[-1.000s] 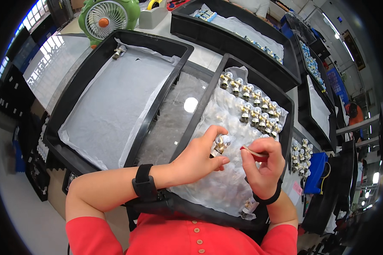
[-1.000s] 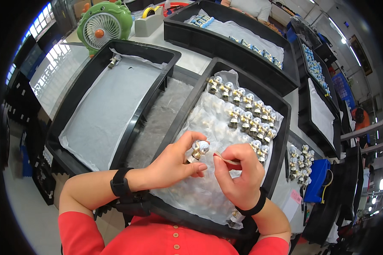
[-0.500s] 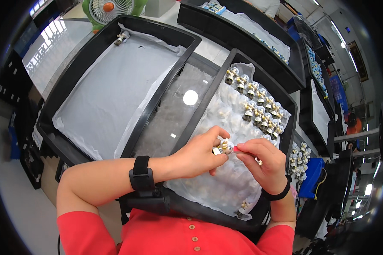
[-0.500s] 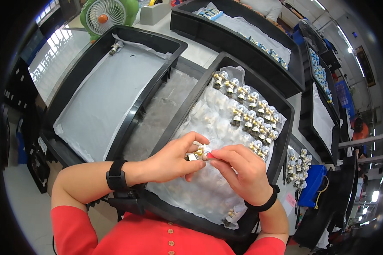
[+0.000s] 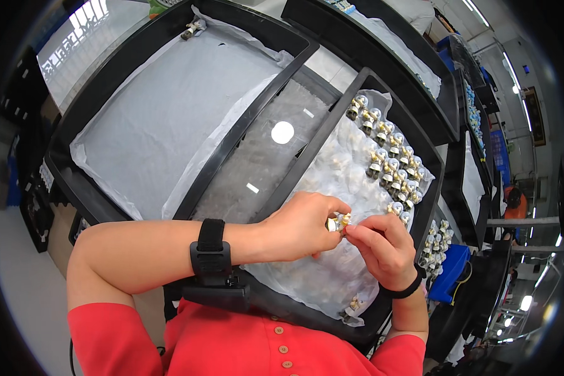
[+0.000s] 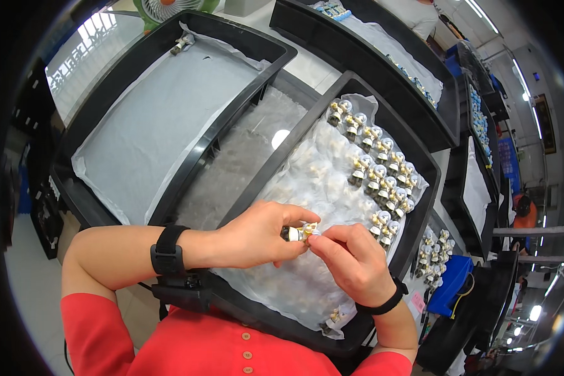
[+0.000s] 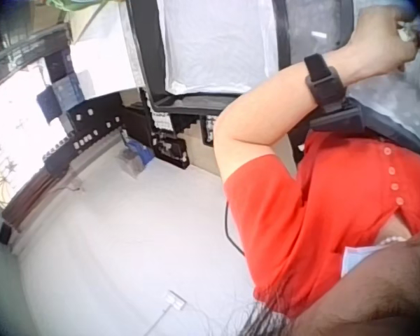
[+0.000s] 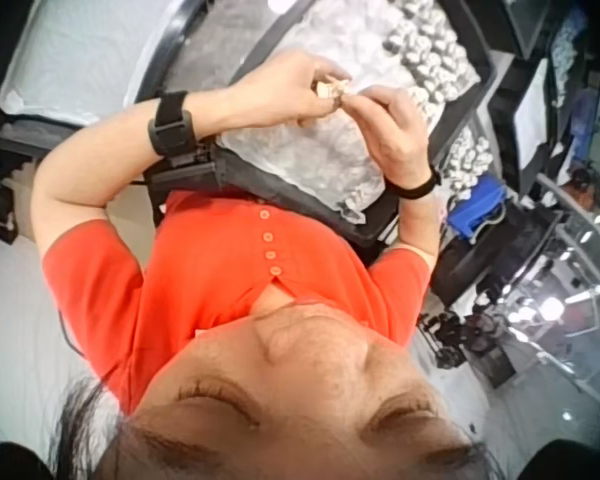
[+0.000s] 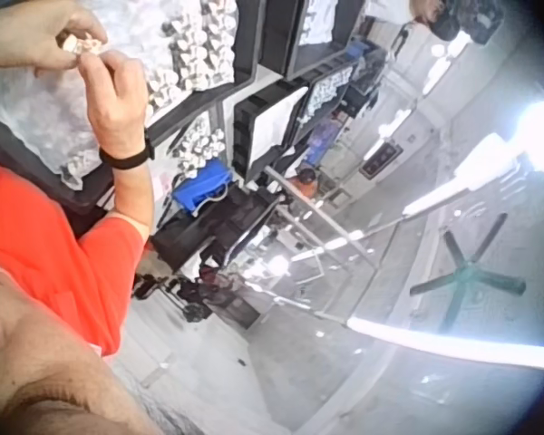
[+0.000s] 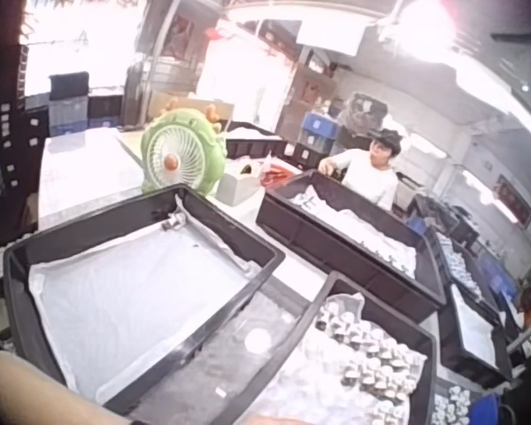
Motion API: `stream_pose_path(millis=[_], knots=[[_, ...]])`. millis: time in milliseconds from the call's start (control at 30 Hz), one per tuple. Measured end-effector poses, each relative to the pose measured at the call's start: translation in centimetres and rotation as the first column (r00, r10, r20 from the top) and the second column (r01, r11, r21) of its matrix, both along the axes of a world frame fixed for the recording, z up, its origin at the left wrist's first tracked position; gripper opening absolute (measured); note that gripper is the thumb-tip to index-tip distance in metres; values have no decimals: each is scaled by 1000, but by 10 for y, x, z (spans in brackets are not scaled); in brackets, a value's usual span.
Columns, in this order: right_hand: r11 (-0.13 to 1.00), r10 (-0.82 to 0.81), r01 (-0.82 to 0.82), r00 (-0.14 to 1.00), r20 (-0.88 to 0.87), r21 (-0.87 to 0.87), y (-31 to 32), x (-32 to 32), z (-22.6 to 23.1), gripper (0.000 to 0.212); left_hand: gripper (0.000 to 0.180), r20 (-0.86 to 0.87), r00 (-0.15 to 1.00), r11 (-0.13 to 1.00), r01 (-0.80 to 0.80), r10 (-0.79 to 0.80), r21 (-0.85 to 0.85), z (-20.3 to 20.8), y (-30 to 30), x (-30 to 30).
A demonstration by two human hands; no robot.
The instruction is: The person assembles small cylindrical components with gold-colored tops at a workstation. They pick up individual units from a tray, use a black pen-like tool to adjust or insert parts, and place the finished items into a separate tray.
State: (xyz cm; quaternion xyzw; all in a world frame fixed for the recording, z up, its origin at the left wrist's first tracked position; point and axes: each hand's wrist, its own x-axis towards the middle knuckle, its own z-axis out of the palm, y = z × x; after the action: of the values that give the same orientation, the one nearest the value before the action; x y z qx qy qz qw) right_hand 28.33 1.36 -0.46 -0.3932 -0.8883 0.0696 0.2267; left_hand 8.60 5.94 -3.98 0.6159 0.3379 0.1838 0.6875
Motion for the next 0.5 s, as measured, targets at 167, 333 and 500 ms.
stream_pose_path(millis=[167, 333, 500], knots=[[999, -37, 37, 999, 1, -34, -2, -3, -2, 29, 47, -12, 1000, 1000, 12, -12, -10, -1, 0, 0], [999, -12, 13, 1000, 16, -37, 0, -2, -5, 29, 44, -29, 1000, 993, 5, -1, 117, 0, -2, 0], [985, 68, -76, 996, -58, -153, 0, 0, 0, 28, 41, -67, 997, 985, 43, -32, 168, -3, -3, -1]])
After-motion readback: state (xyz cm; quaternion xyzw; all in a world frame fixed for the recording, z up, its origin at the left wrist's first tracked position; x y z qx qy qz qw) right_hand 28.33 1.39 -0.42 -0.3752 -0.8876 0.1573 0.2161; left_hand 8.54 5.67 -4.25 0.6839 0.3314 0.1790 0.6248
